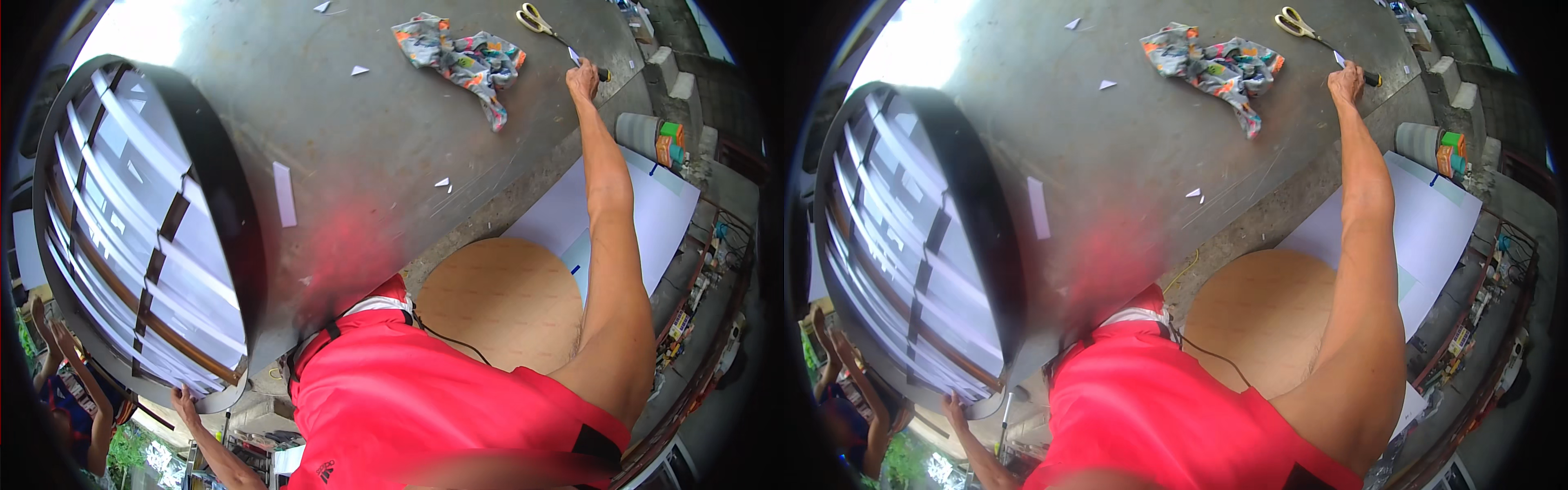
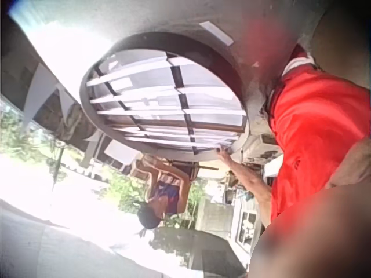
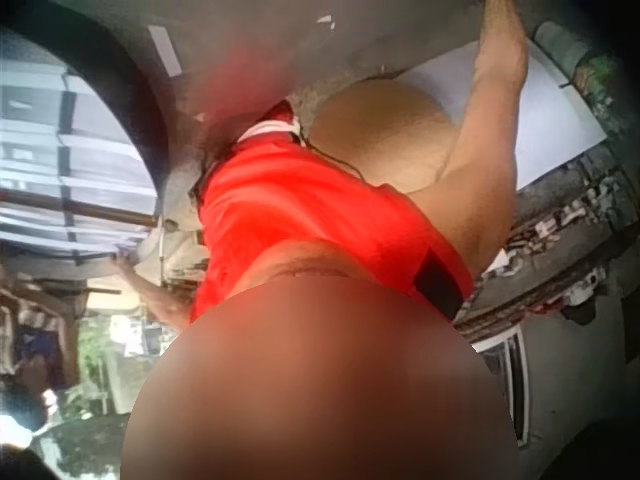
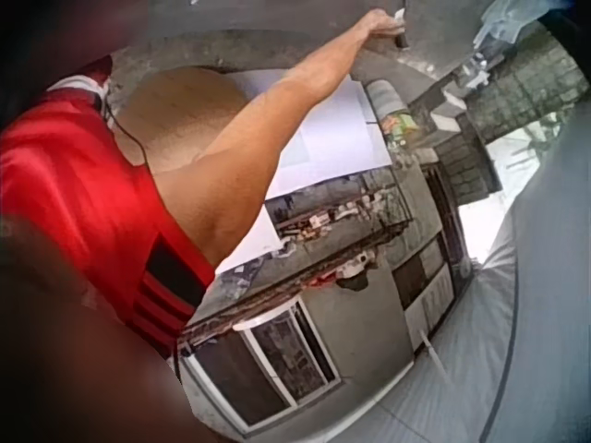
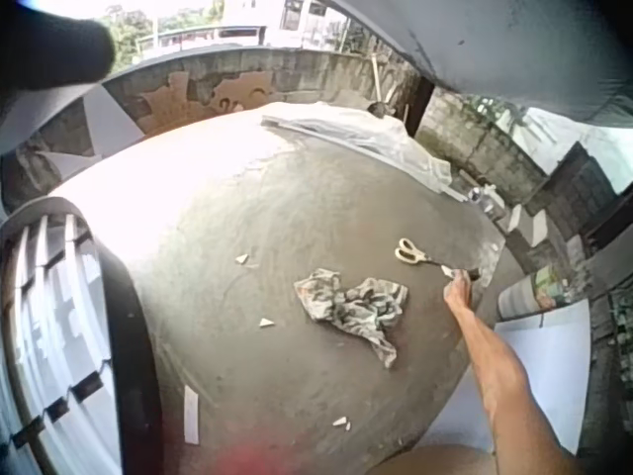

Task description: Assembling a circular sign by measuring, cutting, and placing white vinyl or plastic strips onto a frame.

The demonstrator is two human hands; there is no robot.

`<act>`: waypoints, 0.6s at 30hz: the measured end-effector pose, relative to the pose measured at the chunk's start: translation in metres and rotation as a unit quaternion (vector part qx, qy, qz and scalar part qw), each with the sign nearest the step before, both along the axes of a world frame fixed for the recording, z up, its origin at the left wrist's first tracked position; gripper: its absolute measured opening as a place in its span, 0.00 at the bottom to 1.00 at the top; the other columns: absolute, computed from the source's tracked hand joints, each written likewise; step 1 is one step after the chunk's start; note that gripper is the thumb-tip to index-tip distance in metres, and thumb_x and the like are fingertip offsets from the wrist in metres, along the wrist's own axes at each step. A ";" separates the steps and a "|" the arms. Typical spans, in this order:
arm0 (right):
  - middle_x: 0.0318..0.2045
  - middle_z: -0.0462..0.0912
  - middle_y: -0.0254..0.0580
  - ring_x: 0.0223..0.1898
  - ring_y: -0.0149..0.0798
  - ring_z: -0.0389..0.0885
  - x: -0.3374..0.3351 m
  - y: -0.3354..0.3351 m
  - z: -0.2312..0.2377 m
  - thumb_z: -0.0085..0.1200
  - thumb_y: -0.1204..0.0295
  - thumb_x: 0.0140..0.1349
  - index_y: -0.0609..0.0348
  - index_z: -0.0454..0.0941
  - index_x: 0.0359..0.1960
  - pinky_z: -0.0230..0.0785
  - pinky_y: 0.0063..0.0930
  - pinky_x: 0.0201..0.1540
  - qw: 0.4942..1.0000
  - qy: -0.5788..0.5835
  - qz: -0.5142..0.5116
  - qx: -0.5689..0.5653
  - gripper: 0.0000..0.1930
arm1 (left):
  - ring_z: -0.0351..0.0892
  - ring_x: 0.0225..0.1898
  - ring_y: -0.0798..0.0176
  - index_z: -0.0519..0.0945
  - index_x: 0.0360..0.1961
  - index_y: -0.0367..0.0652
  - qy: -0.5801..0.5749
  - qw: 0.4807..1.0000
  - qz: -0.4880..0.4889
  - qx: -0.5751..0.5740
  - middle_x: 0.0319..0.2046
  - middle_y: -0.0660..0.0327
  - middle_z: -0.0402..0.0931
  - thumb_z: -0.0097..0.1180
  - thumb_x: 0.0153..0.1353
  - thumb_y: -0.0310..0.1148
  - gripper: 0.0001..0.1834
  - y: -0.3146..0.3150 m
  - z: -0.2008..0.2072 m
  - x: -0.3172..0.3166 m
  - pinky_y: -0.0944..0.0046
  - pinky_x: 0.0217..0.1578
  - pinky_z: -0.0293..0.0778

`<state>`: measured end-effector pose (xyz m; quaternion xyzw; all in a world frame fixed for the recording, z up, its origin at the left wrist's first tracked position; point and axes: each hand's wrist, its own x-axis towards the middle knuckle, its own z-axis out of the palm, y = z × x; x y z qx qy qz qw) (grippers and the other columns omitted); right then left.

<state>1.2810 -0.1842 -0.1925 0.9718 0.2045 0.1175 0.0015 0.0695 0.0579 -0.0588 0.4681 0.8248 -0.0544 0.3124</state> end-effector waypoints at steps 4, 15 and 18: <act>0.51 0.80 0.52 0.55 0.55 0.77 0.026 0.008 -0.012 0.49 0.68 0.62 0.56 0.77 0.57 0.68 0.44 0.61 0.996 0.008 0.080 0.039 0.21 | 0.66 0.28 0.70 0.74 0.39 0.40 0.029 0.995 0.063 0.066 0.31 0.65 0.70 0.58 0.68 0.42 0.15 -0.006 -0.007 0.010 0.67 0.24 0.64; 0.51 0.79 0.46 0.57 0.52 0.74 -0.038 0.071 -0.018 0.55 0.59 0.67 0.55 0.77 0.53 0.64 0.47 0.61 0.928 0.096 0.336 0.131 0.18 | 0.63 0.24 0.77 0.77 0.37 0.49 -0.111 0.988 0.105 0.018 0.25 0.74 0.68 0.59 0.67 0.38 0.06 -0.004 0.017 0.016 0.73 0.23 0.58; 0.51 0.78 0.48 0.56 0.54 0.75 -0.098 0.052 -0.021 0.59 0.60 0.63 0.56 0.77 0.52 0.65 0.47 0.60 0.939 0.033 0.301 0.166 0.19 | 0.64 0.23 0.78 0.77 0.34 0.46 -0.196 0.968 0.153 0.038 0.24 0.73 0.68 0.57 0.68 0.31 0.04 -0.005 0.027 0.009 0.75 0.22 0.59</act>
